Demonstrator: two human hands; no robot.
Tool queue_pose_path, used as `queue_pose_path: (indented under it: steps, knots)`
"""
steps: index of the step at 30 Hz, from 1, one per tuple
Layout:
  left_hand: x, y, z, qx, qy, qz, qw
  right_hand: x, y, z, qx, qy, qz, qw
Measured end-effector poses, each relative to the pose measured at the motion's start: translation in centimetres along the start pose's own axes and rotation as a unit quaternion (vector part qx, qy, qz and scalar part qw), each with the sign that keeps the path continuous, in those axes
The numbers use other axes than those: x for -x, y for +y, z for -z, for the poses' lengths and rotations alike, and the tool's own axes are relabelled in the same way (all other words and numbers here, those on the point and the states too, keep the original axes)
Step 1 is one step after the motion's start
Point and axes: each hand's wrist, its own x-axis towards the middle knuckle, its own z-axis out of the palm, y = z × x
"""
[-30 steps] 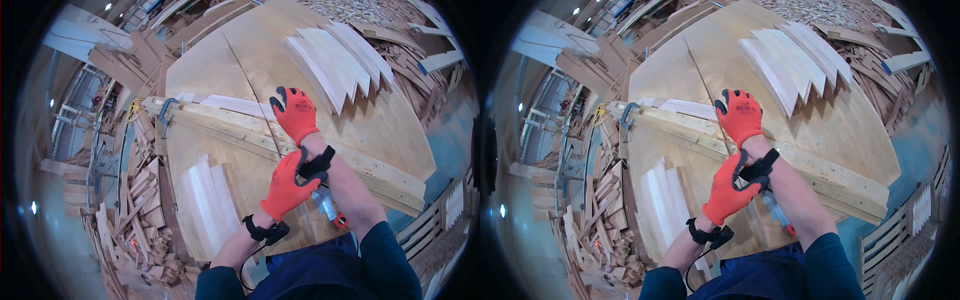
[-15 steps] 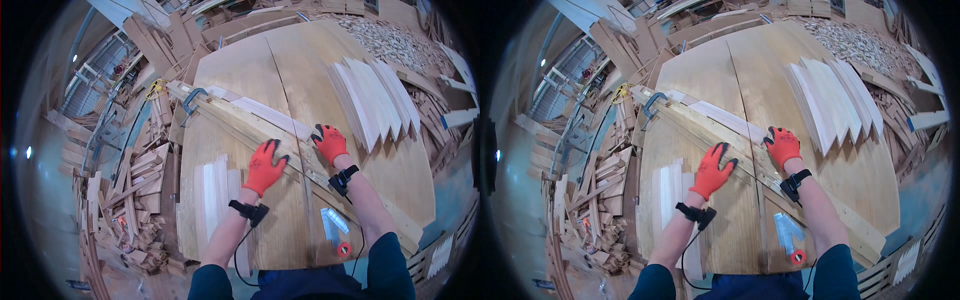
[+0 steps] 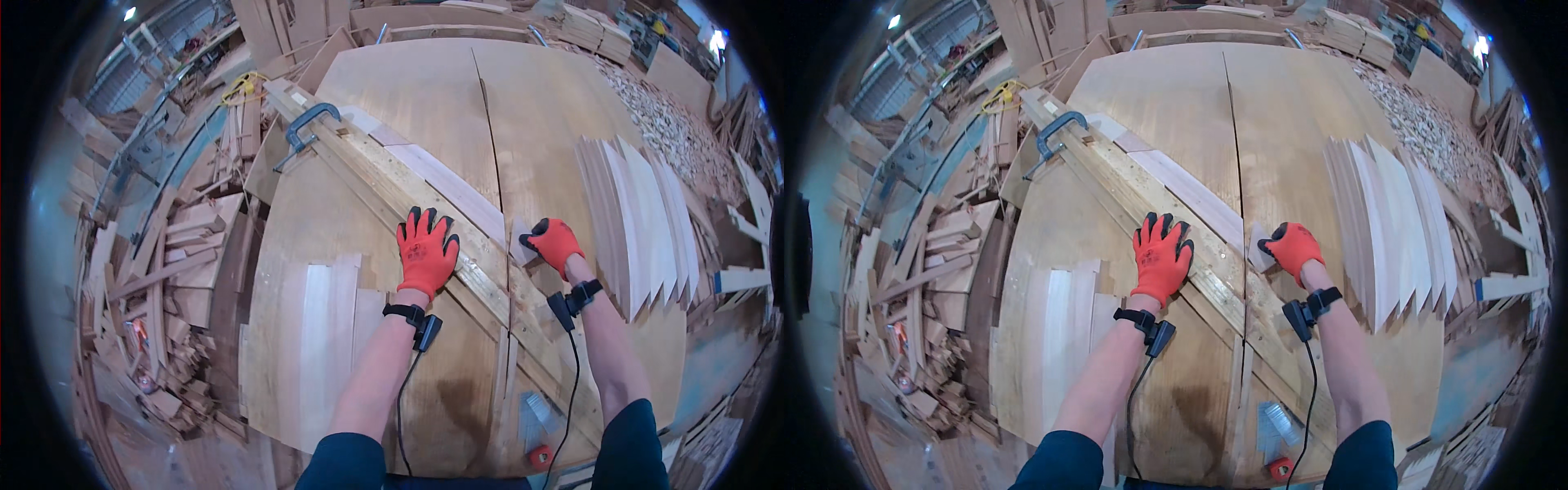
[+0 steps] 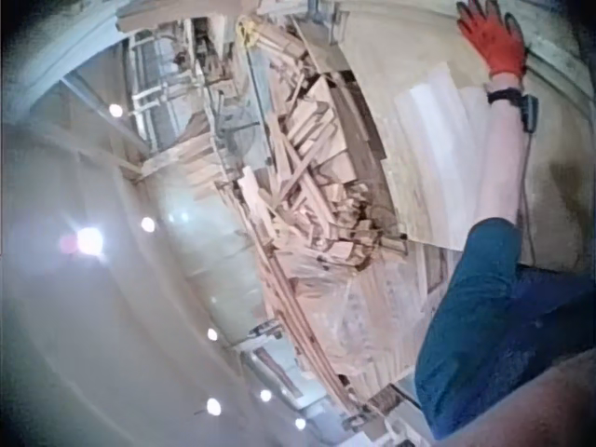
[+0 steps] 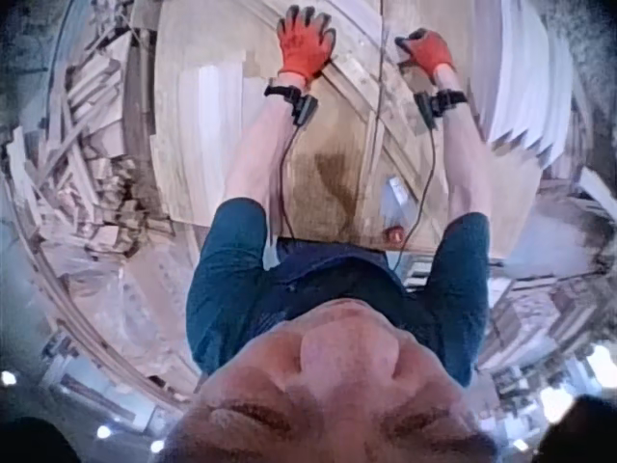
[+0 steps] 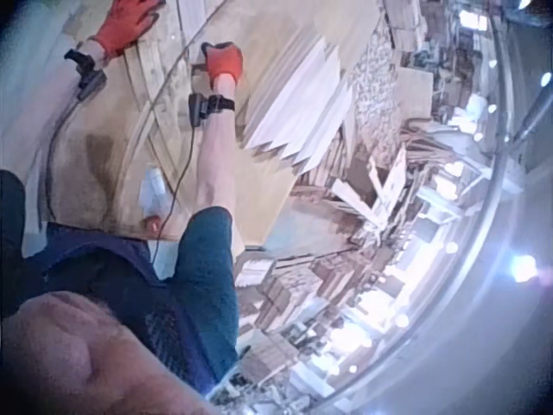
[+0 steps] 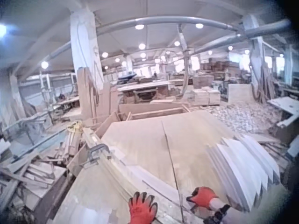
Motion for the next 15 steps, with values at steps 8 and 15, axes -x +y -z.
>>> queue_pose_path:
  steps: [8,15]
  knots:
    - [1.2,-1.2,0.3,0.038,0.049,0.008,0.998,-2.5,1.6,10.8,0.052,0.167,0.137,0.975]
    - [1.3,-1.2,-0.4,0.047,0.058,0.01,0.997,-3.9,-5.1,4.7,0.179,0.116,0.119,0.97]
